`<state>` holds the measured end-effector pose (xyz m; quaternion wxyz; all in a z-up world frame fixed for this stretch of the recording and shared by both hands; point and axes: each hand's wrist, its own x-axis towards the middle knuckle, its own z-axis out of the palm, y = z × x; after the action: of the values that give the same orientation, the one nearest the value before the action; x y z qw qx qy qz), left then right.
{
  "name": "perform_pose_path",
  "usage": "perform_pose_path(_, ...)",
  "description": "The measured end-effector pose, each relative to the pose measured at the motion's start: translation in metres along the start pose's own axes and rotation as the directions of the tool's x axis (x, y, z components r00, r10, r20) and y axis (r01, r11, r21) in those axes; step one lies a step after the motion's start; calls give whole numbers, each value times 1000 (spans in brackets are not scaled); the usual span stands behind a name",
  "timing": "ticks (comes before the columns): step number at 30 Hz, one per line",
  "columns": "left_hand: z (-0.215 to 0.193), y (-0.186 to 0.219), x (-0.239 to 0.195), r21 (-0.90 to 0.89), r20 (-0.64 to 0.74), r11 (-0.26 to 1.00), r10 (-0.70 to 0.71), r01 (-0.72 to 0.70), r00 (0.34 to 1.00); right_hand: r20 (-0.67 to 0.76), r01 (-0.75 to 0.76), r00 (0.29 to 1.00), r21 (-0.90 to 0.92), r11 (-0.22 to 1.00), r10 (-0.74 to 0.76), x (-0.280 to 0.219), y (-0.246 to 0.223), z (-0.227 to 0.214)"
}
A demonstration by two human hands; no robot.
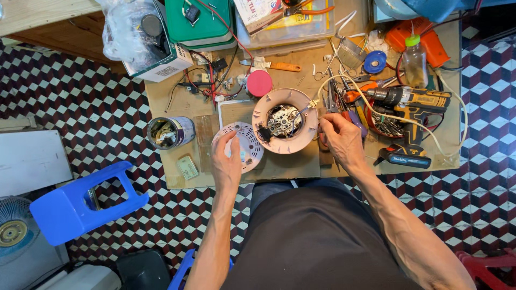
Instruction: The person disassembles a white circular electronic device, removes the cover, and manipulates internal components and wires. They repeatedly separate and reattach the cover while adjusting parts inside the housing.
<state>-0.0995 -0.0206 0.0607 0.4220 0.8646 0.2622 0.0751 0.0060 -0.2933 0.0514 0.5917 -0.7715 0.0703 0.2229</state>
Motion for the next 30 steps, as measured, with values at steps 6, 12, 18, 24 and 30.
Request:
perform_pose_path(6, 35, 14, 25, 125, 47, 965, 227, -231, 973, -30, 233, 969, -208, 950, -245, 9, -22, 10)
perform_pose_path(12, 48, 13, 33, 151, 118, 955, 240, -257, 964, 65, 497, 855, -380, 780, -514, 30, -43, 19)
perform_pose_path(18, 54, 13, 37, 178, 192, 938, 265, -299, 945, 247, 658, 743, -442, 610, -622, 49, -61, 25)
perform_pose_path(24, 60, 15, 38, 207, 255, 936, 229, -285, 939, 403, 728, 684, -431, 533, -608, 65, -65, 34)
perform_pose_path(30, 67, 10, 41, 269, 320, 927, 171, -262, 932, 533, 744, 667, -452, 491, -520, 80, -50, 48)
